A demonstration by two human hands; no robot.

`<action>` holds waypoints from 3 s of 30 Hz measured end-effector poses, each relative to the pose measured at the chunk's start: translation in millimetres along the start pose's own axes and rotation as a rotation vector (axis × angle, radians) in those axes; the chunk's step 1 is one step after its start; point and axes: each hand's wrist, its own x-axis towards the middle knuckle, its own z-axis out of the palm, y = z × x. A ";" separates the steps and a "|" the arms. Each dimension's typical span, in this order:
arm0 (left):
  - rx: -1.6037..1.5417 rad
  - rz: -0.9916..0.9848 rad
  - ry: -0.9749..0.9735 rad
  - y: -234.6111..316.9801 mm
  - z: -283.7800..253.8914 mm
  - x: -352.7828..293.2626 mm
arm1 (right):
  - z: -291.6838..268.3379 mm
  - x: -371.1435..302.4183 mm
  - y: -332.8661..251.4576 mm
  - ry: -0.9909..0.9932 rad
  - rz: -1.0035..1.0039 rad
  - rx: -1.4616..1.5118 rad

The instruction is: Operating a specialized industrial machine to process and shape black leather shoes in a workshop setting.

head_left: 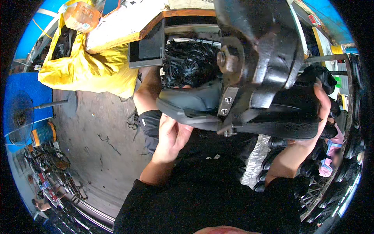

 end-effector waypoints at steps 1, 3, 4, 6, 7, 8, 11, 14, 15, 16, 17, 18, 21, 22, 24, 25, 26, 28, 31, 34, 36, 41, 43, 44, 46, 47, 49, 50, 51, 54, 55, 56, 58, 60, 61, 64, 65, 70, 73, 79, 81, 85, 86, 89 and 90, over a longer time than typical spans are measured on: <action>-0.034 0.012 0.026 3.6 -3.9 -1.4 | 5.6 -3.2 -1.0 -0.035 -0.031 -0.143; 0.056 0.034 0.106 15.8 -4.5 -5.1 | 9.3 -3.0 0.0 -0.076 -0.063 -0.281; 0.093 0.060 0.097 21.6 -8.6 -9.0 | 9.6 -1.5 3.1 -0.212 -0.119 -0.178; 0.163 0.093 0.177 31.8 -25.7 -24.3 | 2.5 -10.3 17.9 -0.271 -0.115 -0.070; 0.208 0.164 0.173 37.9 -4.0 -19.2 | 3.4 -19.3 19.0 -0.283 -0.044 -0.063; 0.344 0.220 0.284 42.6 -11.2 -28.1 | 9.0 -26.2 19.6 -0.283 -0.022 -0.067; 0.399 0.277 0.399 66.9 -15.9 -36.6 | 21.5 -33.5 19.4 -0.349 -0.063 -0.189; 0.809 0.640 0.415 78.7 16.0 -27.8 | 42.4 -45.6 14.7 -0.434 -0.009 -0.247; 0.901 0.835 0.289 79.0 21.5 -24.5 | 50.1 -49.3 13.3 -0.443 0.116 -0.193; 1.117 1.009 0.221 80.5 24.0 -24.9 | 57.0 -44.4 11.5 -0.491 0.002 -0.241; 1.189 1.094 0.189 82.0 35.1 -25.5 | 61.2 -44.6 9.2 -0.484 0.001 -0.246; 1.384 1.027 0.066 82.6 45.0 -31.4 | 67.5 -46.6 9.6 -0.513 0.037 -0.234; 2.123 0.696 -0.435 87.7 100.5 -19.2 | 69.2 -46.3 6.3 -0.531 0.029 -0.265; 2.100 0.616 -0.481 83.9 109.5 -11.4 | 71.2 -46.6 4.3 -0.543 0.042 -0.301; 2.031 0.523 -0.536 71.6 122.0 1.6 | 73.2 -42.1 -1.8 -0.552 0.055 -0.343; 2.015 0.465 -0.542 68.4 124.8 3.2 | 73.9 -35.5 -5.6 -0.592 -0.022 -0.396; 1.967 0.424 -0.562 68.1 124.3 7.4 | 73.8 -30.9 -9.6 -0.631 -0.098 -0.450; 1.863 0.361 -0.572 69.2 115.4 13.3 | 75.8 -30.0 -15.7 -0.646 -0.107 -0.492; 1.740 0.324 -0.538 61.7 100.2 17.2 | 75.0 -30.3 -15.8 -0.669 -0.071 -0.513; 1.461 0.201 -0.381 52.1 78.5 12.0 | 61.2 -45.3 26.7 -0.556 -0.138 -0.218; 1.340 0.223 -0.409 41.9 66.5 11.3 | 49.1 -76.2 74.6 -0.574 0.002 -0.135; 0.885 0.258 -0.410 14.0 40.2 10.1 | 16.7 -130.1 147.4 -0.603 0.575 0.186; 0.954 0.311 -0.425 8.4 41.2 9.2 | -9.4 -127.0 151.7 -0.640 0.625 0.177; 0.866 0.143 -0.229 5.7 44.5 1.6 | -20.0 -123.8 150.8 -0.635 0.627 0.184; 0.779 -0.014 -0.039 0.1 45.3 -2.3 | -36.7 -105.3 144.9 -0.610 0.398 0.185; 0.745 -0.012 -0.057 -3.0 42.9 -2.6 | -46.3 -97.9 146.0 -0.607 0.394 0.192; 0.665 -0.017 -0.097 -13.9 36.5 -4.5 | -67.1 -82.5 142.5 -0.614 0.242 0.033; 0.629 -0.016 -0.113 -19.8 30.9 -5.9 | -72.3 -71.5 139.0 -0.614 0.240 0.038; 0.590 -0.013 -0.127 -25.0 25.9 -7.6 | -75.0 -55.6 129.1 -0.625 0.148 0.039; 0.483 0.005 -0.170 -33.6 9.9 -13.5 | -82.2 -19.3 90.0 -0.616 -0.042 -0.126; 0.447 0.013 -0.183 -32.7 8.0 -16.5 | -81.4 -12.0 67.6 -0.534 0.041 -0.088; 0.409 0.015 -0.202 -32.8 4.8 -18.2 | -85.3 -8.1 52.7 -0.487 -0.018 -0.256; 0.261 -0.123 -0.151 -30.8 5.3 -24.9 | -105.0 -7.9 47.4 -0.426 -0.076 -0.437; 0.184 -0.118 -0.155 -37.3 -2.2 -17.7 | -132.4 -21.6 61.5 -0.079 0.423 0.583; 0.103 -0.116 -0.153 -49.4 -4.9 -10.5 | -126.2 -40.3 61.5 -0.034 0.512 0.554; 0.322 -0.202 -0.046 -48.9 4.3 1.6 | -127.7 -98.6 52.4 -0.118 0.453 -0.113; 0.645 -0.325 0.003 -43.7 -1.6 9.1 | -129.1 -118.6 45.7 -0.063 0.374 -0.025; 0.950 -0.358 0.013 -46.8 -43.5 15.5 | -147.0 -172.4 7.0 0.544 0.170 -0.283; 1.034 -0.348 -0.070 -60.8 -46.8 14.3 | -169.6 -178.6 51.2 0.645 0.073 -0.795; 1.183 -0.406 -0.198 -84.9 -37.0 1.5 | -244.0 -189.6 185.6 0.442 0.046 -1.530; 1.208 -0.419 -0.182 -86.3 -35.8 -2.7 | -243.4 -182.4 206.1 0.372 0.155 -1.426; 1.233 -0.436 -0.079 -72.5 -52.9 -10.2 | -230.6 -186.5 189.8 0.382 0.460 -1.659; 1.207 -0.432 -0.081 -71.3 -57.8 -9.3 | -235.4 -193.6 185.6 0.314 0.640 -1.749; 1.212 -0.461 -0.096 -83.3 -59.3 -6.5 | -262.5 -231.6 177.6 0.274 0.754 -1.881; 1.223 -0.476 -0.096 -85.1 -58.8 -6.7 | -266.1 -234.2 171.4 0.273 0.757 -1.879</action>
